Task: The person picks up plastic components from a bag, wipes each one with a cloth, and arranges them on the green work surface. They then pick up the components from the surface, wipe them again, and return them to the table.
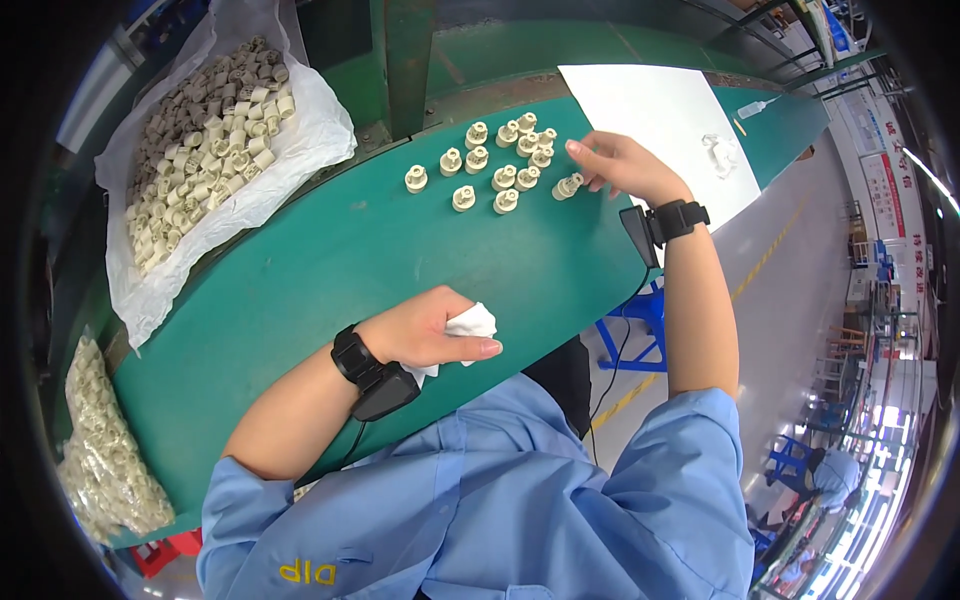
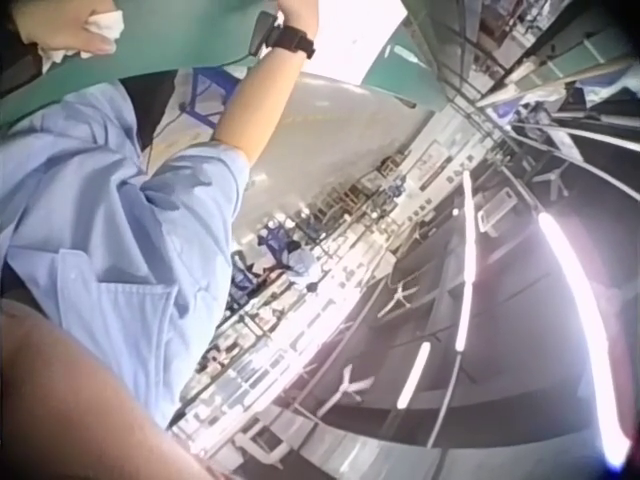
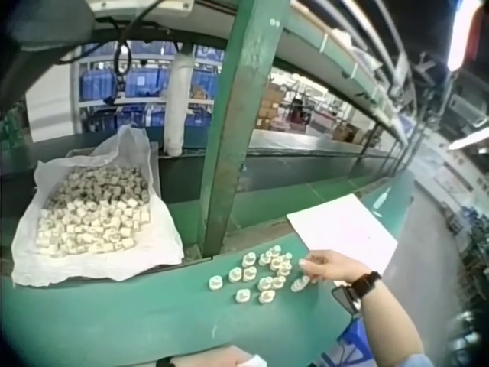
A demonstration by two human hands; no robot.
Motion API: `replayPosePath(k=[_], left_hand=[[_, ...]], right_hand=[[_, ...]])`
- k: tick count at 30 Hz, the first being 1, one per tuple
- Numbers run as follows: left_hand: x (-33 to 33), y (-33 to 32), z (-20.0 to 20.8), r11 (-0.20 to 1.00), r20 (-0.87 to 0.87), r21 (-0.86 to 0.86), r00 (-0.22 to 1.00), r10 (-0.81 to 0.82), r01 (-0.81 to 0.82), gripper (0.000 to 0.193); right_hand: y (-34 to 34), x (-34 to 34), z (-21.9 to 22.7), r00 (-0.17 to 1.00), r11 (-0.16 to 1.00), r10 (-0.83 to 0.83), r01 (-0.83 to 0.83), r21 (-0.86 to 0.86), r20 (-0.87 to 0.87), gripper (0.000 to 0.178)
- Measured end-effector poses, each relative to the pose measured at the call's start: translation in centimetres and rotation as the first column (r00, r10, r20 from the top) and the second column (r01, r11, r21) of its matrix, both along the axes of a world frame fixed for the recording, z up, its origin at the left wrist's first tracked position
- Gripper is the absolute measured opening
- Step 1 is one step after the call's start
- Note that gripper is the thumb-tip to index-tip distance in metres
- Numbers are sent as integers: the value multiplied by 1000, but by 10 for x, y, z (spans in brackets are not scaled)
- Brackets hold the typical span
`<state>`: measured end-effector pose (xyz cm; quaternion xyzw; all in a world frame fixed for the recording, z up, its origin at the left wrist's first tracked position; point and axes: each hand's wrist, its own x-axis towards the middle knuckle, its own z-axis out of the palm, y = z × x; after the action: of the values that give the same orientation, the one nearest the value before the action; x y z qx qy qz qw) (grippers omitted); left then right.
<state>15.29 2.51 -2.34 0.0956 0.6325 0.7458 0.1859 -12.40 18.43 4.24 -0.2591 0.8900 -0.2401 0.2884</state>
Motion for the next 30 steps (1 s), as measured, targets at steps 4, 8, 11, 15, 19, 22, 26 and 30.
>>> replayPosePath(k=[4,8,11,15,19,22,26,30], left_hand=[[-1,1,2,1000,13,-5,1000,-5,5,33],[-1,3,0,1000,-2,-6,1000,6,-6,32],[0,2,-1,1000,4,-8,1000,-13,13,32],[-1,1,-2,1000,-26,5,999,-20,20,33],[0,-1,-1,1000,-28,-6,1000,-7,7,33],[-1,-1,-3,999,-69,-26,997,-22,21,34],[-1,-2,-3,998,-77,-66,997,-27,21,35],[-3,2,-2,1000,-32,10,999,-20,20,35]], right_hand=[[15,-5,-16,989,996,89,-86,-35,118,51],[12,-10,-17,975,987,154,-158,12,160,42],[12,-10,-15,972,983,174,-180,25,156,41],[4,-15,-16,959,973,213,-225,45,187,50],[7,-15,-22,965,973,205,-219,73,162,49],[7,-13,-23,971,980,185,-194,46,148,49],[7,-12,-25,976,984,171,-176,27,139,48],[9,-12,-24,975,983,173,-180,37,142,42]])
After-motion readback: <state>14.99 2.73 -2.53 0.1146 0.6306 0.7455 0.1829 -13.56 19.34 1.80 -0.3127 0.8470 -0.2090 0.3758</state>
